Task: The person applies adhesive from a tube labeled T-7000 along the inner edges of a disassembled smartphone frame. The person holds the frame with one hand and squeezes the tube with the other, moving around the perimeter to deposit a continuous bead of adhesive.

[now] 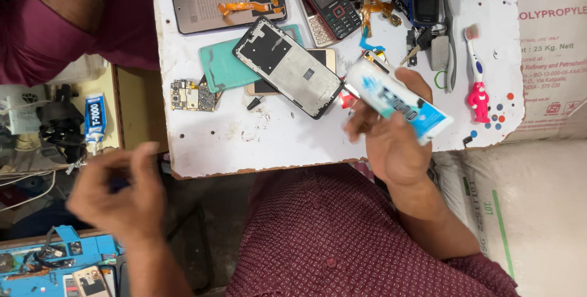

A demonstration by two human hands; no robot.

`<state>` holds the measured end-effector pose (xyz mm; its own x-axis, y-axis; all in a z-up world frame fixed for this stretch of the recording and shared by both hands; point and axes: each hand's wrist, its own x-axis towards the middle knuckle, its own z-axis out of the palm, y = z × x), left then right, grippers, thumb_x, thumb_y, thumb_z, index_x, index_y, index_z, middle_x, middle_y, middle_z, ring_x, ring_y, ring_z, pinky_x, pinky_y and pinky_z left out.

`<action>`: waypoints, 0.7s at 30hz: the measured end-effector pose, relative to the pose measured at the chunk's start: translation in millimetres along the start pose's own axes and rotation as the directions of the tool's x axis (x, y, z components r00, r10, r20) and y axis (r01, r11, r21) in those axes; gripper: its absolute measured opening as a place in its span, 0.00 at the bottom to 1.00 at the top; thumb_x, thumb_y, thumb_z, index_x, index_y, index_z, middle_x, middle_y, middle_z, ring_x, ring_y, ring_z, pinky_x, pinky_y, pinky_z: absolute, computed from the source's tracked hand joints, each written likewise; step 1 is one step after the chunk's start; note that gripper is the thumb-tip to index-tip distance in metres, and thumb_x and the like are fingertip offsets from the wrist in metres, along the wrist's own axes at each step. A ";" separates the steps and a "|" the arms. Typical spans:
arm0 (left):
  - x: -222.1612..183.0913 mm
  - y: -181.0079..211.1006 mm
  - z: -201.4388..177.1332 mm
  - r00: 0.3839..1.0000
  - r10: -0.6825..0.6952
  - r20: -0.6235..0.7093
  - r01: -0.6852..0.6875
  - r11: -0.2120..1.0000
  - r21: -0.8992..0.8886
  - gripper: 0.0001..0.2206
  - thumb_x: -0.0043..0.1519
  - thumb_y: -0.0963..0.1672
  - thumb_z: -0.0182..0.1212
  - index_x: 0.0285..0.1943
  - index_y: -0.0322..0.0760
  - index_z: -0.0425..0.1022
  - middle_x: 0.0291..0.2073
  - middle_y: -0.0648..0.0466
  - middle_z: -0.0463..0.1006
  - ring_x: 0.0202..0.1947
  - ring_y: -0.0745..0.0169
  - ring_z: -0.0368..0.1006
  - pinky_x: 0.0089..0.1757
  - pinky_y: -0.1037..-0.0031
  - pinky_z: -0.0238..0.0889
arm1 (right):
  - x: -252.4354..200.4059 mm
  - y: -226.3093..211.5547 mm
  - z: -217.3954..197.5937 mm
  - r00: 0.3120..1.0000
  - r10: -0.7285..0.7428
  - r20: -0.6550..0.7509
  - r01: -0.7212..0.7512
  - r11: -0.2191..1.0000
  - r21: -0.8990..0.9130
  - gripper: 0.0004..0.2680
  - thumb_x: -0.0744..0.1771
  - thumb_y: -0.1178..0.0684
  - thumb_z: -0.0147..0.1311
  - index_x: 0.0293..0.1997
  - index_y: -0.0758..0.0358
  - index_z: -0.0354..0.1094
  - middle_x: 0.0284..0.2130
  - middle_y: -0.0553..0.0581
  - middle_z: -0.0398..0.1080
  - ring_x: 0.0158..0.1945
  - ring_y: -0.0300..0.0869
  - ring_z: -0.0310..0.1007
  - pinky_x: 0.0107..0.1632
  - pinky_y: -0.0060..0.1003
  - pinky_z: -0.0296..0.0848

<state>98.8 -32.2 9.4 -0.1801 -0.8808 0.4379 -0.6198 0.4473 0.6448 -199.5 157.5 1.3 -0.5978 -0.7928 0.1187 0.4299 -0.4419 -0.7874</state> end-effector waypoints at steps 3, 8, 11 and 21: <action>-3.1 -18.7 -11.2 0.996 -0.078 0.052 0.085 0.985 -0.153 0.14 0.63 0.41 0.66 0.55 0.27 0.73 0.45 0.45 0.72 0.43 0.66 0.72 0.42 0.78 0.68 | 20.9 7.8 15.8 0.983 -0.137 0.121 0.175 0.895 -0.410 0.18 0.75 0.51 0.59 0.71 0.51 0.54 0.55 0.64 0.71 0.51 0.50 0.80 0.51 0.40 0.81; -26.4 -29.2 12.0 0.913 -0.183 0.364 0.263 0.947 -0.183 0.17 0.69 0.42 0.64 0.66 0.30 0.74 0.48 0.47 0.78 0.46 0.65 0.75 0.47 0.77 0.69 | 36.7 13.2 35.2 0.940 -0.132 0.315 0.331 0.132 -0.934 0.23 0.66 0.53 0.71 0.66 0.52 0.61 0.55 0.65 0.61 0.54 0.53 0.70 0.53 0.44 0.75; -40.7 -34.3 18.7 0.884 -0.209 0.419 0.310 0.932 -0.190 0.18 0.69 0.40 0.63 0.68 0.30 0.74 0.47 0.47 0.79 0.45 0.64 0.76 0.46 0.77 0.69 | 44.3 15.6 41.0 0.957 -0.027 0.287 0.288 0.032 -0.957 0.28 0.60 0.48 0.76 0.65 0.54 0.62 0.53 0.67 0.56 0.54 0.57 0.67 0.52 0.48 0.73; -30.9 -51.2 -1.3 0.910 -0.204 0.360 0.354 0.835 -0.420 0.14 0.67 0.35 0.60 0.61 0.22 0.71 0.60 0.43 0.75 0.55 0.63 0.75 0.53 0.76 0.72 | 55.7 22.9 30.5 0.966 0.041 0.255 0.254 0.031 -0.967 0.31 0.57 0.49 0.76 0.65 0.56 0.61 0.53 0.68 0.54 0.54 0.57 0.66 0.52 0.48 0.73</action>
<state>137.2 -27.7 -36.4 -0.3125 -0.9490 0.0409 -0.2604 0.1270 0.9571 -202.3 90.4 8.4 -0.3878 -0.8908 0.2368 -0.7925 0.1911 -0.5791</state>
